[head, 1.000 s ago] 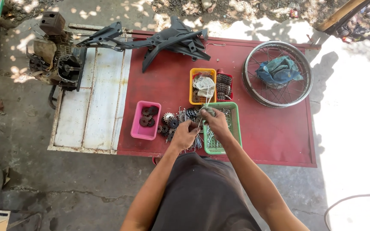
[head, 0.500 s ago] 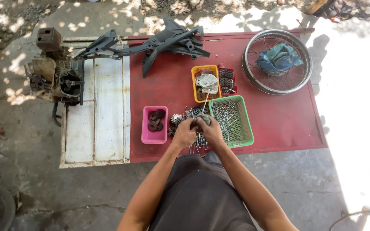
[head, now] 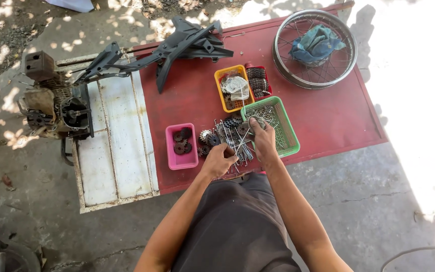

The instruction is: Sorting through a pile of metal wheel spokes and inspecting a sprocket gear on a work table.

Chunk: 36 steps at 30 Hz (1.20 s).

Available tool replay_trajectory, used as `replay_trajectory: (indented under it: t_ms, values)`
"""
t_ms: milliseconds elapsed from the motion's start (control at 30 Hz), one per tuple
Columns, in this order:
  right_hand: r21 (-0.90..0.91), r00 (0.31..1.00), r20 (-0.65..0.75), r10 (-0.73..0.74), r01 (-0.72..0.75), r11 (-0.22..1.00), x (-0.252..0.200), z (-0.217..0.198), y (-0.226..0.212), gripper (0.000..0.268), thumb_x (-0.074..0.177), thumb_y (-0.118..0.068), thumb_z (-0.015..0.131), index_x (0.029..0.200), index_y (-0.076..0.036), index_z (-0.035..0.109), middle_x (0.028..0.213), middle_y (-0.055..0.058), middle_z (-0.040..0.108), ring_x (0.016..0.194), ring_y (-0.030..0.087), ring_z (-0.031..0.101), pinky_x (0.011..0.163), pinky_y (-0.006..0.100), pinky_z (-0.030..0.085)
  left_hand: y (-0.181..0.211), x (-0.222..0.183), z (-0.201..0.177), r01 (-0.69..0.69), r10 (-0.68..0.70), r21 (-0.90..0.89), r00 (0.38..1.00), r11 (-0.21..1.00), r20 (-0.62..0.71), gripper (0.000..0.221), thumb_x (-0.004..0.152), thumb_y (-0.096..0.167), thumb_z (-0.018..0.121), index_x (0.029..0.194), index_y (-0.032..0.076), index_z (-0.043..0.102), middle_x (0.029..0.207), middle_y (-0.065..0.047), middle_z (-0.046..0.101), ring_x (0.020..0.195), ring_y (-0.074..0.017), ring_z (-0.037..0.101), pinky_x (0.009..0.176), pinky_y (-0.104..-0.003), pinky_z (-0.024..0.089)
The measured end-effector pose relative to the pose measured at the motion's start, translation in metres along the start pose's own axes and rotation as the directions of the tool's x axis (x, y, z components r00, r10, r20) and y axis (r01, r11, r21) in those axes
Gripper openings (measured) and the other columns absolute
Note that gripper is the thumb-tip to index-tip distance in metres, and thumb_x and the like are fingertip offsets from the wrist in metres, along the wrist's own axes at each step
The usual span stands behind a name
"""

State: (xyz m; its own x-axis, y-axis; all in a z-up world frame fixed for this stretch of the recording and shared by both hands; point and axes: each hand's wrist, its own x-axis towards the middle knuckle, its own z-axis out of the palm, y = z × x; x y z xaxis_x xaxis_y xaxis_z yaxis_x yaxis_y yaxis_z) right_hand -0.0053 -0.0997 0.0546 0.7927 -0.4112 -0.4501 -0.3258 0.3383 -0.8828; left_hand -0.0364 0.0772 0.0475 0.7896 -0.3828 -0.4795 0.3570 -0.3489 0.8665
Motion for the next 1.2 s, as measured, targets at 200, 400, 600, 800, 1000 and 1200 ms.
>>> replay_trajectory:
  t_ms: [200, 400, 600, 800, 1000, 1200]
  values:
    - [-0.207, 0.975, 0.212, 0.065, -0.020, 0.978, -0.009, -0.027, 0.023, 0.016, 0.098, -0.022, 0.074, 0.096, -0.006, 0.074, 0.080, 0.014, 0.071, 0.070, 0.026, 0.069, 0.062, 0.039, 0.058, 0.017, 0.021, 0.029, -0.023, 0.020, -0.021, 0.993, 1.000, -0.116, 0.013, 0.094, 0.009, 0.065, 0.101, -0.001, 0.066, 0.079, -0.017, 0.065, 0.074, -0.0287, 0.066, 0.067, -0.046, 0.050]
    - [-0.206, 0.958, 0.283, 0.053, 0.007, 0.979, -0.013, -0.056, -0.024, 0.017, 0.091, -0.017, 0.081, 0.084, -0.005, 0.071, 0.067, 0.003, 0.057, 0.062, 0.016, 0.061, 0.055, 0.028, 0.052, 0.040, 0.030, 0.069, -0.059, 0.054, -0.024, 0.982, 0.998, -0.183, 0.012, 0.093, 0.007, 0.063, 0.100, -0.002, 0.067, 0.081, -0.020, 0.067, 0.077, -0.0342, 0.066, 0.069, -0.051, 0.051]
    - [-0.190, 0.950, 0.305, 0.063, -0.004, 0.982, 0.075, -0.101, -0.025, 0.020, 0.096, -0.026, 0.077, 0.106, -0.008, 0.073, 0.088, 0.011, 0.070, 0.080, 0.026, 0.068, 0.067, 0.036, 0.058, 0.062, 0.025, 0.114, -0.004, -0.013, -0.131, 0.992, 0.991, -0.127, 0.018, 0.101, 0.008, 0.053, 0.100, 0.003, 0.070, 0.075, -0.011, 0.068, 0.065, -0.0189, 0.060, 0.065, -0.035, 0.048]
    - [-0.213, 0.943, 0.324, 0.083, -0.013, 0.977, 0.072, -0.100, -0.044, 0.018, 0.094, -0.025, 0.077, 0.105, -0.012, 0.074, 0.085, 0.002, 0.069, 0.078, 0.017, 0.071, 0.064, 0.032, 0.060, 0.049, 0.022, 0.139, 0.001, -0.050, -0.229, 0.976, 0.974, -0.211, 0.016, 0.101, 0.008, 0.059, 0.105, -0.002, 0.070, 0.074, -0.013, 0.067, 0.064, -0.0196, 0.061, 0.065, -0.036, 0.048]
    - [-0.321, 0.862, 0.479, 0.167, -0.005, 0.947, 0.006, -0.082, -0.029, 0.018, 0.092, -0.020, 0.080, 0.100, -0.005, 0.075, 0.076, 0.004, 0.065, 0.071, 0.016, 0.068, 0.059, 0.029, 0.057, 0.054, 0.021, 0.124, -0.008, -0.086, -0.212, 0.899, 0.977, -0.429, 0.014, 0.098, 0.013, 0.065, 0.098, 0.001, 0.073, 0.077, -0.014, 0.069, 0.072, -0.0240, 0.063, 0.071, -0.040, 0.051]
    - [-0.318, 0.827, 0.554, 0.099, 0.100, 0.943, 0.033, -0.083, -0.002, 0.015, 0.094, -0.019, 0.077, 0.086, -0.008, 0.072, 0.066, 0.008, 0.068, 0.058, 0.016, 0.068, 0.058, 0.025, 0.054, 0.042, 0.019, 0.104, 0.040, -0.124, -0.210, 0.906, 0.977, -0.405, 0.016, 0.093, 0.020, 0.071, 0.090, 0.005, 0.068, 0.071, -0.009, 0.062, 0.069, -0.0206, 0.061, 0.067, -0.039, 0.047]
